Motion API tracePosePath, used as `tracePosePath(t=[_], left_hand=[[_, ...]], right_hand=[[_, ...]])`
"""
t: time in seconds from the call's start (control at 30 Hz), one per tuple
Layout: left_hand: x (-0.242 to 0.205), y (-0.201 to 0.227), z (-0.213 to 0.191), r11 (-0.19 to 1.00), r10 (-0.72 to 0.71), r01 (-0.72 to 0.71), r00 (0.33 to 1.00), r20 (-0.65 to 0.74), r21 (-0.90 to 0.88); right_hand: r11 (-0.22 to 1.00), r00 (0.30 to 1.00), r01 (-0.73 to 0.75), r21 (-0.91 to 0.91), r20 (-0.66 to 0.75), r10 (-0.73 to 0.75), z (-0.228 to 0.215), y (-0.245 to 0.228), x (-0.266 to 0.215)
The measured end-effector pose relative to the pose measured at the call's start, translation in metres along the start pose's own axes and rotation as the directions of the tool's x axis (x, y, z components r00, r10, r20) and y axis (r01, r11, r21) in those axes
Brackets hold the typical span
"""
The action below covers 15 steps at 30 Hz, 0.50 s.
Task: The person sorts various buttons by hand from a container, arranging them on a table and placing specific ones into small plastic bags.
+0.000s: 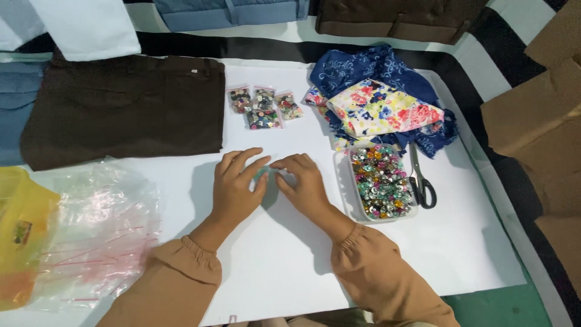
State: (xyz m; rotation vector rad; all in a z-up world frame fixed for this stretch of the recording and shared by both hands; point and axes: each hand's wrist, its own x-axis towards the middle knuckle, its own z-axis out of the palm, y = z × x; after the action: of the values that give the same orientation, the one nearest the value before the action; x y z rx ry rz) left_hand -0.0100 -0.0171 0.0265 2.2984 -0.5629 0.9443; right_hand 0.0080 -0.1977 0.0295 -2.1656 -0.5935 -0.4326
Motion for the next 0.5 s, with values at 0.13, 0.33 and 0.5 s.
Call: tracePosePath(t=[0.13, 0.33, 0.5], left_hand=[[0.001, 0.02, 0.028, 0.995, 0.095, -0.098, 0.993, -0.073, -0.031], [0.01, 0.07, 0.07, 0.973, 0.105, -0.096, 0.994, 0.034, -0.211], [0.021, 0.103, 0.112, 0.974, 0.07, -0.035, 0.986, 0.15, -0.224]], right_hand=[[0.996, 0.988, 0.089, -0.029, -0.125, -0.092, -0.051, 0.004, -0.001], [0.98, 0.989, -0.091, -0.175, -0.129, 0.068, -0.135, 0.023, -0.016], [0.903, 0.93, -0.346, -0.254, 0.034, 0.366, -0.171, 0.008, -0.029]])
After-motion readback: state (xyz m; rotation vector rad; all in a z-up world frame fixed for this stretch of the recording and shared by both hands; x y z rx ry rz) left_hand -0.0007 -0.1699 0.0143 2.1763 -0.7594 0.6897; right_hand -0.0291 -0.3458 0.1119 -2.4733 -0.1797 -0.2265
